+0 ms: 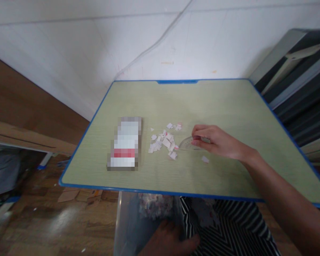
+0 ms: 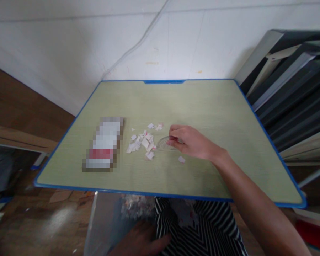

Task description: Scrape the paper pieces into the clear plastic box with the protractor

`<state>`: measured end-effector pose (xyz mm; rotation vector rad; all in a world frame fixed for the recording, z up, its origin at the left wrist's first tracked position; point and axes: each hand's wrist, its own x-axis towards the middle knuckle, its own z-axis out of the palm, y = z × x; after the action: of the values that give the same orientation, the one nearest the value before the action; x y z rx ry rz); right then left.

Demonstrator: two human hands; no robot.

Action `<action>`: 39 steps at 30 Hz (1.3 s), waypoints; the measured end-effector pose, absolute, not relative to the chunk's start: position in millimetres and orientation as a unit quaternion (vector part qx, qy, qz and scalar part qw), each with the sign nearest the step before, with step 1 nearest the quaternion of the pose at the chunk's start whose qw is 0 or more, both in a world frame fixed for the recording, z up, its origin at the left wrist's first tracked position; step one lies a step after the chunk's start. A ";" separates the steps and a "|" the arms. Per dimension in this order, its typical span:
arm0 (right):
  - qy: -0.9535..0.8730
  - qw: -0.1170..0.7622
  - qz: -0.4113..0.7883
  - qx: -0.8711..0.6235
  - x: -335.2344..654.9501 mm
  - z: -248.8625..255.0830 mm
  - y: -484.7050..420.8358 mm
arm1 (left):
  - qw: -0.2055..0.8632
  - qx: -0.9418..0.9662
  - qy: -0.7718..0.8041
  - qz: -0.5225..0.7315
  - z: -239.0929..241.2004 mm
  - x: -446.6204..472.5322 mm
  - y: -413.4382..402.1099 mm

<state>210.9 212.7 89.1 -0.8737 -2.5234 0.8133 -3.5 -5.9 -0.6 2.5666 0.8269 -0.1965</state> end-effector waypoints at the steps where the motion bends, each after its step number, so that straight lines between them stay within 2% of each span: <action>1: -0.895 0.159 0.299 -0.292 210.6 89.4 212.2 | 0.217 0.927 0.296 -0.076 -0.2 -3.2 -5.6; 4: -0.896 0.145 0.328 -0.261 210.1 91.2 210.4 | 0.215 0.928 0.288 -0.092 0.6 -2.1 -4.5; 9: -0.882 0.198 0.288 -0.316 208.2 89.7 211.9 | 0.220 0.925 0.289 -0.108 3.6 -1.8 -2.6; 14: -0.895 0.158 0.312 -0.277 206.7 88.7 210.8 | 0.233 0.925 0.279 -0.116 8.0 -3.0 -1.3; 19: -0.889 0.198 0.289 -0.296 204.8 87.2 210.3 | 0.242 0.920 0.283 -0.123 9.5 -0.5 0.4; 26: -0.903 0.174 0.187 -0.345 208.3 87.1 212.2 | 0.236 0.923 0.279 -0.116 9.0 -1.2 0.1; 34: -0.907 0.146 0.209 -0.336 225.1 98.8 212.2 | 0.226 0.924 0.283 -0.124 12.5 -1.2 0.7; 39: -0.902 0.206 0.208 -0.316 212.8 96.0 209.1 | 0.241 0.920 0.279 -0.135 14.9 0.4 2.7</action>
<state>212.8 209.1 96.0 -0.8804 -2.5134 0.5806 0.4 2.7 14.9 2.5157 0.7627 -0.3705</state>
